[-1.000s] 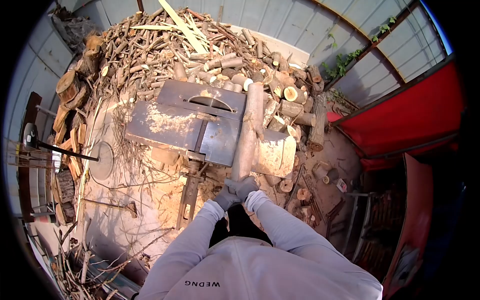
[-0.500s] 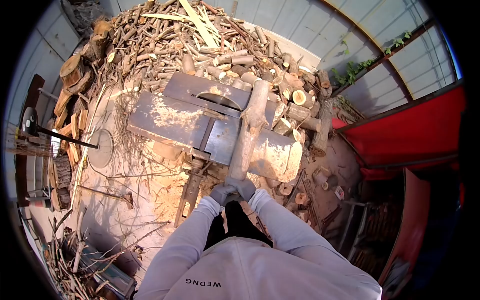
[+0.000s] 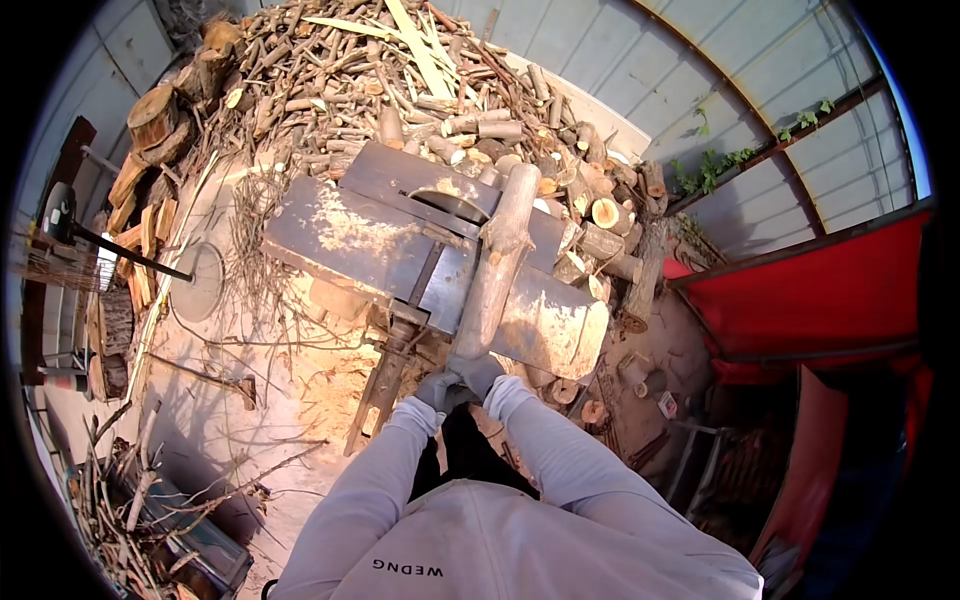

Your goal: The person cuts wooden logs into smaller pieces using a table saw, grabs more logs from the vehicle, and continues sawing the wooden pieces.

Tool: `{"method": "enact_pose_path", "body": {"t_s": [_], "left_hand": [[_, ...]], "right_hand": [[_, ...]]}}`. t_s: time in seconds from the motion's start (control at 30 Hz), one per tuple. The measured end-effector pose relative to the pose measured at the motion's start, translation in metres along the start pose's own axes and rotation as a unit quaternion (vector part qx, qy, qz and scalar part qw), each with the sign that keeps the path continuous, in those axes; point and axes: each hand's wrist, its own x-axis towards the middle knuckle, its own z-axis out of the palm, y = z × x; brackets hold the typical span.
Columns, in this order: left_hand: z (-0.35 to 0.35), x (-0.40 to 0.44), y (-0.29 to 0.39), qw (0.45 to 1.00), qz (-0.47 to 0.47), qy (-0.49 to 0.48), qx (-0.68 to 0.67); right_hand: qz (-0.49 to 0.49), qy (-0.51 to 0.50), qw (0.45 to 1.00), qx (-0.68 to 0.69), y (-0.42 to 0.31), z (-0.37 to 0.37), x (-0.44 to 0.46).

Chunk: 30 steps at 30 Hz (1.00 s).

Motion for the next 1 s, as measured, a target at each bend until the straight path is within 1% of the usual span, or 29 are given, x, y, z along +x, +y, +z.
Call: {"method": "enact_pose_path", "body": {"t_s": [0.03,0.07,0.1,0.13,0.17,0.2,0.23,0.27,0.3,0.37,0.43,0.47,0.53,0.57,0.6,0.63,0.67,0.73,0.77,0.8,0.83,0.87,0.9,0.93,0.97,1.0], "left_hand": [[0.0,0.0,-0.003,0.995,0.056,-0.011,0.079],[-0.002,0.001,-0.004,0.995,0.056,-0.012,0.078],[-0.002,0.003,-0.003,1.0,0.009,-0.004,-0.001],[-0.003,0.004,-0.003,0.996,-0.04,0.005,-0.079],[-0.004,0.006,-0.004,0.996,-0.04,0.003,-0.079],[-0.013,0.01,-0.014,0.999,0.022,-0.02,0.025],[-0.015,0.01,-0.015,0.995,0.054,-0.033,0.077],[-0.017,0.011,-0.016,0.987,0.086,-0.043,0.128],[-0.016,0.008,-0.014,0.99,0.075,-0.046,0.107],[-0.013,0.007,-0.009,0.993,0.066,-0.05,0.085],[-0.014,0.01,-0.007,0.995,-0.02,-0.018,-0.092],[-0.015,0.011,-0.006,0.995,-0.02,-0.018,-0.092],[-0.014,0.006,-0.006,0.994,-0.014,-0.036,-0.1],[-0.012,0.007,-0.003,0.994,-0.012,-0.038,-0.098],[-0.011,0.008,-0.002,0.999,0.008,-0.038,-0.001],[-0.011,0.007,-0.001,0.994,0.027,-0.036,0.096],[-0.012,0.006,0.001,0.994,0.026,-0.036,0.097],[0.006,-0.006,0.013,0.999,-0.044,-0.005,0.004],[0.008,-0.011,0.007,0.999,-0.044,-0.002,0.004],[0.009,-0.015,-0.001,0.998,-0.041,0.018,0.04],[0.007,-0.019,-0.014,0.996,-0.04,0.038,0.074],[0.005,-0.024,-0.027,0.996,-0.041,0.039,0.074],[0.0,-0.026,-0.043,0.994,-0.02,0.035,0.104],[0.007,-0.031,-0.046,0.991,0.001,0.031,0.134],[0.013,-0.037,-0.05,0.995,0.004,0.012,0.1],[0.025,-0.045,-0.047,0.995,0.002,0.01,0.1]], "right_hand": [[0.038,0.002,0.998,0.05,0.01,-0.001,0.008],[-0.084,0.004,0.984,-0.154,0.021,-0.006,0.013],[-0.143,0.0,0.956,-0.255,0.018,-0.009,0.012],[-0.203,0.007,0.914,-0.35,0.016,-0.012,0.012],[-0.163,-0.021,0.931,-0.326,0.013,-0.015,0.012],[-0.142,-0.035,0.938,-0.313,0.001,-0.016,0.003],[-0.122,-0.049,0.945,-0.301,-0.013,-0.016,-0.006],[-0.165,-0.056,0.903,-0.393,-0.036,-0.016,-0.024],[-0.205,-0.063,0.851,-0.479,-0.048,-0.015,-0.033],[-0.216,-0.052,0.844,-0.488,-0.047,-0.012,-0.031],[-0.226,-0.042,0.837,-0.497,-0.043,-0.011,-0.024],[-0.203,-0.043,0.856,-0.474,-0.041,-0.011,-0.019],[-0.178,-0.047,0.874,-0.449,-0.043,-0.008,-0.024],[-0.22,-0.044,0.847,-0.482,-0.047,-0.011,-0.025],[-0.26,-0.042,0.816,-0.514,-0.052,-0.013,-0.029],[-0.261,-0.041,0.816,-0.514,-0.055,-0.014,-0.036],[-0.255,-0.081,0.887,-0.375,-0.056,-0.017,-0.045],[-0.241,-0.122,0.935,-0.228,-0.038,-0.021,-0.055],[-0.292,-0.104,0.917,-0.252,-0.013,-0.02,-0.054],[-0.343,-0.086,0.894,-0.275,0.003,-0.019,-0.054],[-0.228,-0.121,0.948,-0.188,0.005,-0.018,-0.067],[-0.108,-0.129,0.981,-0.095,0.006,-0.017,-0.08],[-0.232,-0.124,0.951,-0.161,0.011,-0.018,-0.09],[-0.311,-0.092,0.921,-0.217,0.029,-0.019,-0.093],[-0.384,-0.046,0.882,-0.271,0.046,-0.021,-0.096],[-0.383,-0.044,0.882,-0.271,0.047,-0.022,-0.104]]}}
